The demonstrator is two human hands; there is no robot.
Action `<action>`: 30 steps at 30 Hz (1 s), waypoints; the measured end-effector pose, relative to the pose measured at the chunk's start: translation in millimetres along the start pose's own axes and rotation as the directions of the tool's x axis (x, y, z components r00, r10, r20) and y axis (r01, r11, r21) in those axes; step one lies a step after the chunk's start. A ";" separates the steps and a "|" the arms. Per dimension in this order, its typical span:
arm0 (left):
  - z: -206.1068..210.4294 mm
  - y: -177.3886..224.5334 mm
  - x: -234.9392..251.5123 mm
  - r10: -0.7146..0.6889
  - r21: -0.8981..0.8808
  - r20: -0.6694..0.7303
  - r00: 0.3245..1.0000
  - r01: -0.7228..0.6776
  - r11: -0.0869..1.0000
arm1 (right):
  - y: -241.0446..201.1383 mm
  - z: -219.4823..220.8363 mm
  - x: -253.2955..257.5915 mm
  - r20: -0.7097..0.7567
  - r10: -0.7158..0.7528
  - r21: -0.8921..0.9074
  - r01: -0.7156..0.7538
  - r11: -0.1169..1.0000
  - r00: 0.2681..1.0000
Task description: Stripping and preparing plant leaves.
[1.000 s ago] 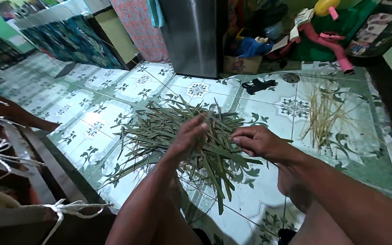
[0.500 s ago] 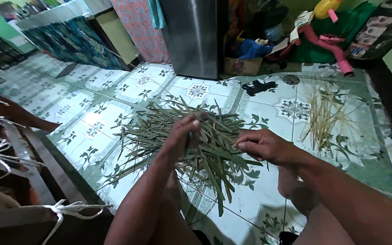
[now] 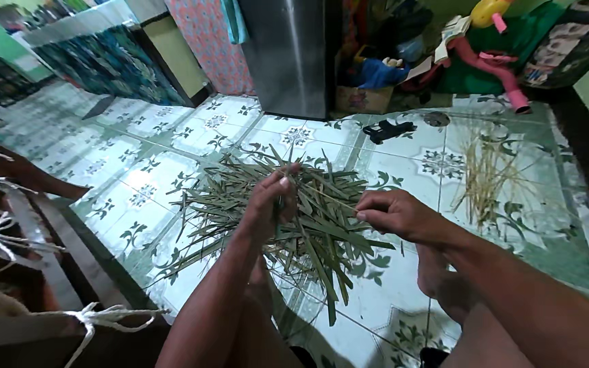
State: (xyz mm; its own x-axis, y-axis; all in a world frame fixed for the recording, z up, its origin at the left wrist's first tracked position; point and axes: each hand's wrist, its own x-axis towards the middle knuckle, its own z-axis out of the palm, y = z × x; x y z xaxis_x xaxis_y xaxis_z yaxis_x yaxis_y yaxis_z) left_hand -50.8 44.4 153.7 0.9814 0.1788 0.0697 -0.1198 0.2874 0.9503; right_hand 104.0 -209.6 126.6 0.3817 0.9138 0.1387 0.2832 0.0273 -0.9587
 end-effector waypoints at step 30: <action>-3.3 2.2 -0.5 0.062 0.040 -0.130 0.990 -0.058 0.998 | 4.2 -6.9 -5.8 -0.053 -0.126 -0.182 0.115 0.977 0.991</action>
State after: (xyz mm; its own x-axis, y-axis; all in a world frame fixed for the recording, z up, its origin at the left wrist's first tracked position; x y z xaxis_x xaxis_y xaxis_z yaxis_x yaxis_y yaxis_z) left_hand -52.0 48.1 154.8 0.9443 0.3168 0.0889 -0.1700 0.2387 0.9561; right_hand 109.1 -217.6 123.5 0.3892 0.8801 0.2719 0.4802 0.0580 -0.8752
